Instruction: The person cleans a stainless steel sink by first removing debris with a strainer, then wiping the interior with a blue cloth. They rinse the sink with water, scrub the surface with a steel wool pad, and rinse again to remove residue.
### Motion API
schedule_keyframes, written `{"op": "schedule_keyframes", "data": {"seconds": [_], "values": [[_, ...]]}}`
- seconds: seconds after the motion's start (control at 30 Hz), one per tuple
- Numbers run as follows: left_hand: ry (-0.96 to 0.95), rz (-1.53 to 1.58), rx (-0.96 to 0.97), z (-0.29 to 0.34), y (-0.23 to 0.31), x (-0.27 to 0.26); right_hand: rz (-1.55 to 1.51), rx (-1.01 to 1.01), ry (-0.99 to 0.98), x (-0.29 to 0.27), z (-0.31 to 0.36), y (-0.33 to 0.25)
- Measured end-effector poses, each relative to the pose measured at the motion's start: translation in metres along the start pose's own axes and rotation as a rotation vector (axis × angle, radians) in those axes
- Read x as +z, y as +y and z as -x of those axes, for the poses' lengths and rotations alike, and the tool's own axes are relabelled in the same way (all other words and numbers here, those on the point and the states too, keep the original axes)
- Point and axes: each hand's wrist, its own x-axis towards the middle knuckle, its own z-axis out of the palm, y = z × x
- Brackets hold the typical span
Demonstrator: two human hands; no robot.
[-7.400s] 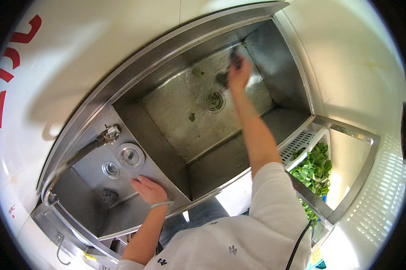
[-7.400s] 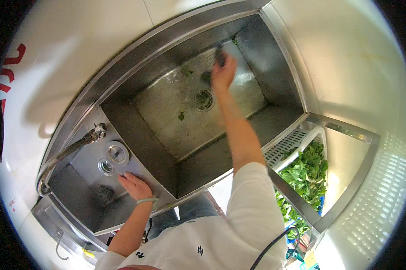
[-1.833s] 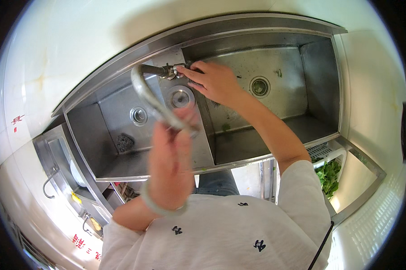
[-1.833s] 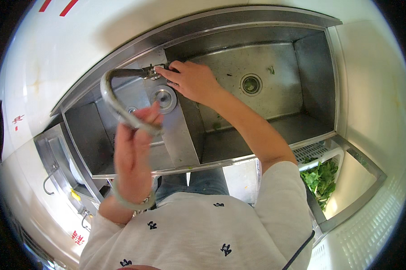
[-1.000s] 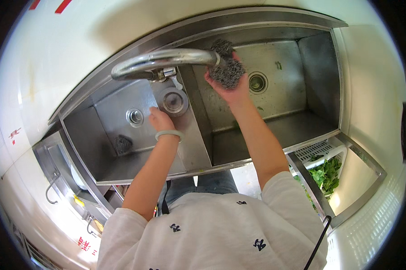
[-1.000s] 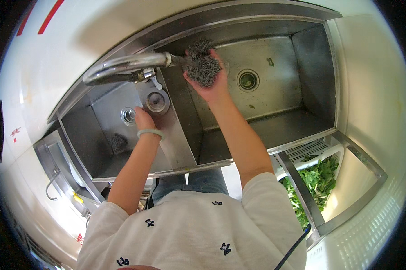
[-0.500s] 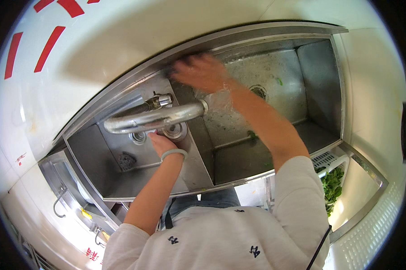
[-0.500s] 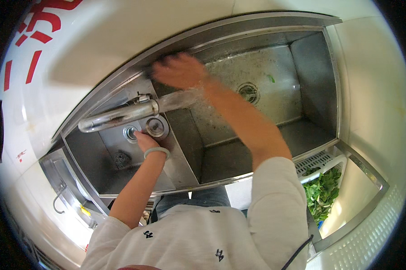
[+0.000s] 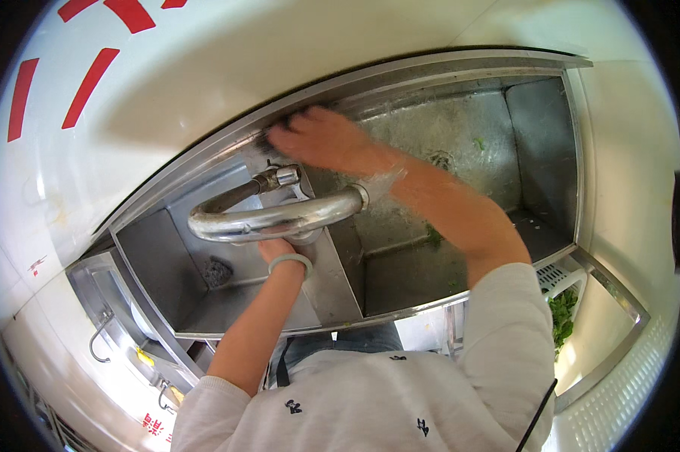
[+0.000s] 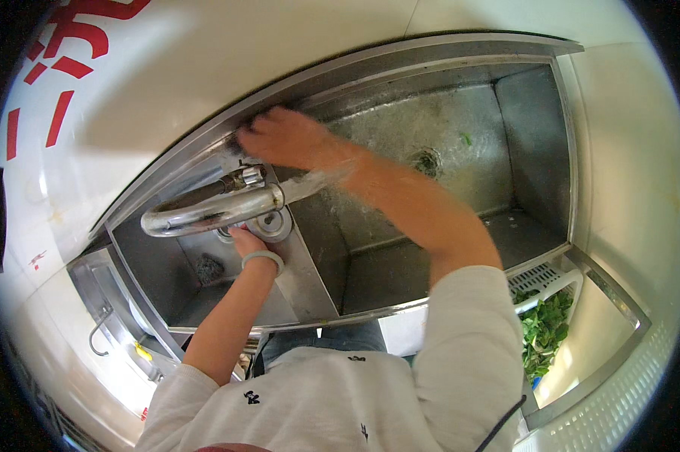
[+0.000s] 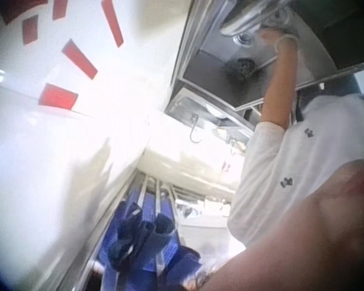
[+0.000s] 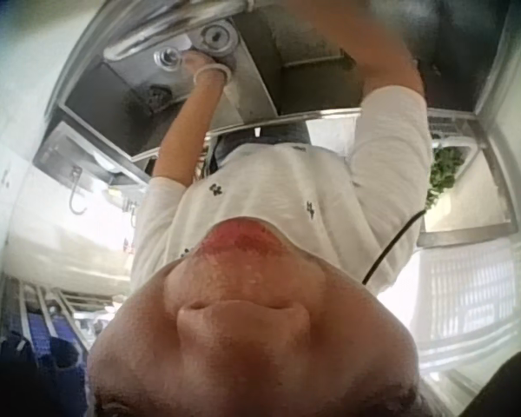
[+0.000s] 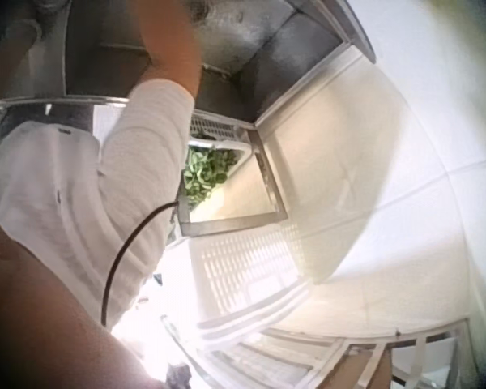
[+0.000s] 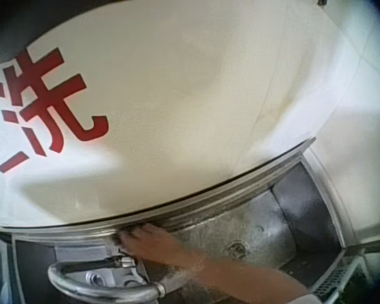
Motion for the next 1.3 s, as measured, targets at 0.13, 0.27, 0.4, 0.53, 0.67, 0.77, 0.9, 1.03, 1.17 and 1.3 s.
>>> {"op": "schedule_keyframes", "data": {"seconds": [0.13, 0.27, 0.4, 0.53, 0.67, 0.77, 0.9, 1.03, 1.17, 1.3], "values": [[0.054, 0.163, -0.056, -0.002, -0.003, 0.000, 0.233, 0.295, -0.196, -0.063, 0.071, 0.053], [0.031, 0.178, -0.070, 0.004, 0.000, 0.004, -0.083, 0.434, -0.215, -0.086, 0.075, 0.055], [0.010, 0.045, -0.096, 0.025, 0.014, 0.017, 0.112, -0.151, 0.081, -0.034, 0.019, 0.035], [0.073, -0.026, -0.038, 0.013, 0.005, 0.011, 0.211, -0.003, -0.014, -0.049, 0.066, 0.065], [0.008, -0.069, 0.005, -0.003, -0.007, 0.006, 0.505, 0.399, -0.072, -0.115, 0.185, 0.162], [0.077, -0.117, -0.023, -0.028, -0.015, -0.007, 0.557, 1.001, 0.134, -0.146, 0.203, 0.180], [0.032, -0.149, 0.030, -0.050, -0.021, -0.007, 0.400, 0.962, -0.014, -0.078, 0.201, 0.140], [0.118, -0.151, -0.023, -0.017, -0.006, 0.001, 0.149, 0.539, 0.028, -0.078, 0.120, 0.077], [-0.124, -0.016, 0.025, -0.021, -0.011, 0.001, 0.409, 0.811, -0.038, -0.114, 0.217, 0.168], [0.002, -0.145, 0.043, -0.058, -0.019, -0.016, 0.792, 1.110, 0.002, -0.175, 0.247, 0.238]]}}
